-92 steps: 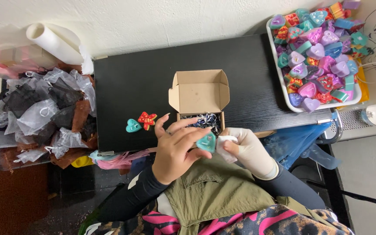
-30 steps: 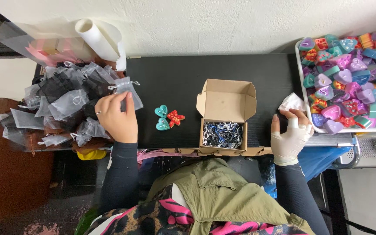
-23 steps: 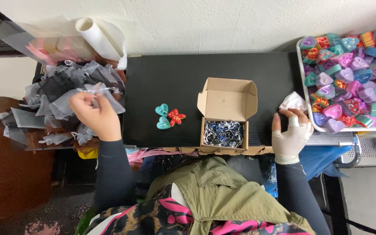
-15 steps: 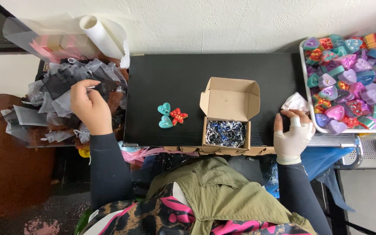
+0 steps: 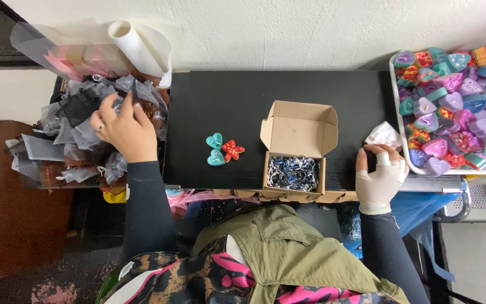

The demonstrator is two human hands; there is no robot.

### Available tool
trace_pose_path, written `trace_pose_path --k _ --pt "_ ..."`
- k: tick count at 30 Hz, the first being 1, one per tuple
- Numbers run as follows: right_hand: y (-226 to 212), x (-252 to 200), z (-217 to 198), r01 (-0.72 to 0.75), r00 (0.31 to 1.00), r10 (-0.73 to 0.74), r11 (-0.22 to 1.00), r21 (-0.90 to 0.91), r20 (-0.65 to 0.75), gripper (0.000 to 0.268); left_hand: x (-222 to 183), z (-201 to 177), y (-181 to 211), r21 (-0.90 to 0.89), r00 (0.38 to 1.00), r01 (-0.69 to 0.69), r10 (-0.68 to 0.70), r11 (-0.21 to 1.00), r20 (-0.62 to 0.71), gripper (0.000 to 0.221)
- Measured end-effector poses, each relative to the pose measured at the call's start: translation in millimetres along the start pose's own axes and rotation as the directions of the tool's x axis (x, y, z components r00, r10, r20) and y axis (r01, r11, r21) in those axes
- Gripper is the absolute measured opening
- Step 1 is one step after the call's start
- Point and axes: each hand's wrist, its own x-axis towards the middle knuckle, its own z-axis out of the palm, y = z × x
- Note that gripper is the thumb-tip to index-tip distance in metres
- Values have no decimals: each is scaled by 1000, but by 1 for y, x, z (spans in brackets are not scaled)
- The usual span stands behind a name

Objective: Wiping a work surface and packaging heart-shaped wax melts into a shipping box with organza bags.

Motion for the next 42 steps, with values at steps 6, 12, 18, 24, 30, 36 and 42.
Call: trace_pose_path --k 6,12,18,24,30,36,42 --pt "0 -1 0 9 1000 -9 1000 4 5 14 8 -16 -1 -449 917 53 -222 892 -332 18" --pt "-1 0 -1 2 1000 -2 1000 12 2 14 17 -22 -3 -799 971 1 -192 601 -143 17" --pt "-1 2 -1 8 1000 -8 1000 30 -3 13 17 -4 -2 -388 1000 -5 7 922 5 39" --pt "-3 3 -3 6 1000 -6 999 35 2 13 9 28 -8 -314 983 39 21 949 185 33" --pt "-5 3 -6 9 1000 -9 999 42 1 13 6 -23 32 -437 997 -38 4 899 -78 15" --pt "-6 2 -11 38 995 -26 990 136 -91 10 -50 -87 102 -836 989 22 109 548 98 16" --pt "-61 12 -52 138 989 -147 926 353 1 13 -92 -103 145 -930 937 -91 347 357 41 43"
